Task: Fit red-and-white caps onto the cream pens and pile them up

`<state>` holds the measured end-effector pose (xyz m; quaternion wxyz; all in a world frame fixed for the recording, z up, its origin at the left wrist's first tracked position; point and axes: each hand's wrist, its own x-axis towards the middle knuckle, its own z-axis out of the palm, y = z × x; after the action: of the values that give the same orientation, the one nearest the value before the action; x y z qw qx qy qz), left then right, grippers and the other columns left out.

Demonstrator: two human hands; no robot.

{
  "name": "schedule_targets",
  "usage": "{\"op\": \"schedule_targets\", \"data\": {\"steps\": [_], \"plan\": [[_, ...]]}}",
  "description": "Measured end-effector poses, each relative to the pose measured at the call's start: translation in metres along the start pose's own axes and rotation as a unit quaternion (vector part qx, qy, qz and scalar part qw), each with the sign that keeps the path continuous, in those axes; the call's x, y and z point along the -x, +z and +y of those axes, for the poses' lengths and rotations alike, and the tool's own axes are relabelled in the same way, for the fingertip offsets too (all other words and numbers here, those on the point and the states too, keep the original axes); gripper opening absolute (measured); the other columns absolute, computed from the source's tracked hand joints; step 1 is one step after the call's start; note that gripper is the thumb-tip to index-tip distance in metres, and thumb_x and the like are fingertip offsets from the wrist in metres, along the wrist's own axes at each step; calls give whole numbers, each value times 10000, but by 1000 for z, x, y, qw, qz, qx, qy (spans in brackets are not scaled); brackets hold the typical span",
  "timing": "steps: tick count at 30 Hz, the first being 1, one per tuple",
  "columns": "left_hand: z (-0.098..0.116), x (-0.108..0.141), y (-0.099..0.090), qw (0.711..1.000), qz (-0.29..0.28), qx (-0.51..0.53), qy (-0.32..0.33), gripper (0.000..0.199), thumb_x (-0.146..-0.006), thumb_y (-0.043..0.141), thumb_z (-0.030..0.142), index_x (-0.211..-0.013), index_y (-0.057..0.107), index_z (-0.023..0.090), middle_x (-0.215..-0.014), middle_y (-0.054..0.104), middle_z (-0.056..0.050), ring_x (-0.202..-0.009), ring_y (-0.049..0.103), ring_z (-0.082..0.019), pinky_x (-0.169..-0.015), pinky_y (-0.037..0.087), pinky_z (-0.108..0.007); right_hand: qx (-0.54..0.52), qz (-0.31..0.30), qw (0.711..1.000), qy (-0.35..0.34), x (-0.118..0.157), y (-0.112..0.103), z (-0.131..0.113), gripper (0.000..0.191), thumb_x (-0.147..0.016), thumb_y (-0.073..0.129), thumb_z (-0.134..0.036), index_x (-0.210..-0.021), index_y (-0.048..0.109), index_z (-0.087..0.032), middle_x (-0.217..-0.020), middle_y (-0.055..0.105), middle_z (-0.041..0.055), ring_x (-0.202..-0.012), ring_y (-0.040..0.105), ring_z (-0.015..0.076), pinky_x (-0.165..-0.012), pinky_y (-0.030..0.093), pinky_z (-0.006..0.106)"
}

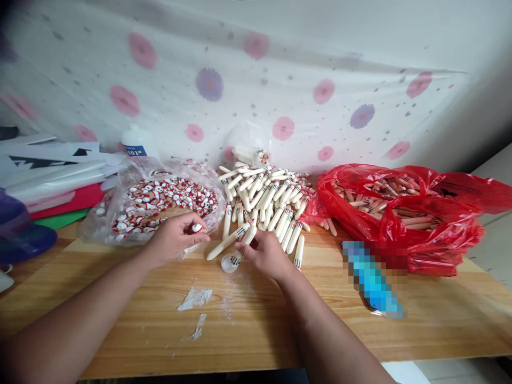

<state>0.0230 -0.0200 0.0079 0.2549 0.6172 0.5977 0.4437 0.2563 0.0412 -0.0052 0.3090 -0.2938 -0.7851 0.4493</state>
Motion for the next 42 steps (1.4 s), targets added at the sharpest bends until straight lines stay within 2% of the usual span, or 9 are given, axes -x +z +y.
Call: {"op": "schedule_targets", "data": {"steps": [2, 5, 9, 16, 24, 31, 35, 39, 42], "plan": [[3, 0, -1, 999, -11, -24, 31, 209, -677, 733, 312, -630, 596, 161, -616, 538, 36, -585, 440, -94, -569, 344, -226, -128, 66, 990, 9, 0, -1, -3, 284, -792, 668, -427, -776, 625, -147, -660, 649, 29, -573, 611, 136, -532, 521, 254], [6, 1, 3, 995, -32, -70, 71, 222, -690, 742, 296, -586, 606, 155, -605, 543, 26, -603, 462, -104, -583, 349, -232, -294, 170, 941, -10, -1, 3, -11, 334, -725, 729, -456, -822, 629, -153, -713, 683, 44, -607, 650, 158, -557, 564, 284], [9, 5, 12, 977, -47, -173, 118, 214, -747, 702, 258, -590, 596, 160, -591, 536, 31, -580, 465, -101, -571, 320, -228, -364, 196, 910, -30, -2, 14, -20, 299, -712, 751, -412, -835, 629, -168, -738, 688, 33, -609, 653, 148, -577, 577, 291], [12, 8, 18, 938, -51, -295, 172, 209, -806, 628, 241, -621, 566, 167, -607, 560, 11, -571, 497, -117, -551, 302, -242, -308, 185, 933, -35, -1, 21, -15, 252, -764, 708, -391, -845, 618, -170, -715, 668, 24, -631, 637, 147, -619, 556, 303], [10, 14, 16, 917, -86, -329, 208, 175, -823, 589, 211, -655, 571, 170, -661, 600, -15, -642, 551, -149, -591, 338, -263, -101, 169, 971, -132, 12, 25, -22, 111, -820, 662, -290, -880, 665, -196, -859, 698, 71, -806, 657, 187, -714, 549, 327], [15, 21, 15, 926, -35, -302, 223, 225, -808, 542, 127, -594, 492, 175, -592, 534, 10, -566, 475, -115, -538, 276, -246, -34, 167, 949, -266, 22, 38, -27, 219, -809, 650, -146, -998, 619, -252, -924, 695, 60, -885, 661, 215, -785, 542, 385], [10, 19, 18, 925, -16, -299, 233, 210, -745, 533, 40, -584, 499, 170, -592, 543, 13, -572, 475, -110, -542, 286, -238, 1, 150, 943, -297, 20, 34, -29, 246, -810, 639, -150, -1032, 613, -251, -931, 689, 65, -868, 660, 209, -762, 543, 368], [7, 12, 15, 943, 28, -252, 214, 171, -777, 578, 103, -622, 588, 174, -600, 557, 19, -567, 480, -99, -544, 317, -217, 40, 128, 959, -251, 15, 22, -26, 151, -808, 646, -244, -955, 671, -220, -842, 699, 70, -745, 656, 197, -658, 539, 336], [9, 9, 6, 965, 53, -160, 199, 37, -776, 658, 214, -770, 688, 194, -613, 584, 20, -541, 489, -92, -527, 355, -202, -93, 145, 974, -145, 8, 18, -18, 184, -790, 680, -343, -914, 684, -206, -753, 703, 50, -633, 647, 176, -570, 532, 306]]}}
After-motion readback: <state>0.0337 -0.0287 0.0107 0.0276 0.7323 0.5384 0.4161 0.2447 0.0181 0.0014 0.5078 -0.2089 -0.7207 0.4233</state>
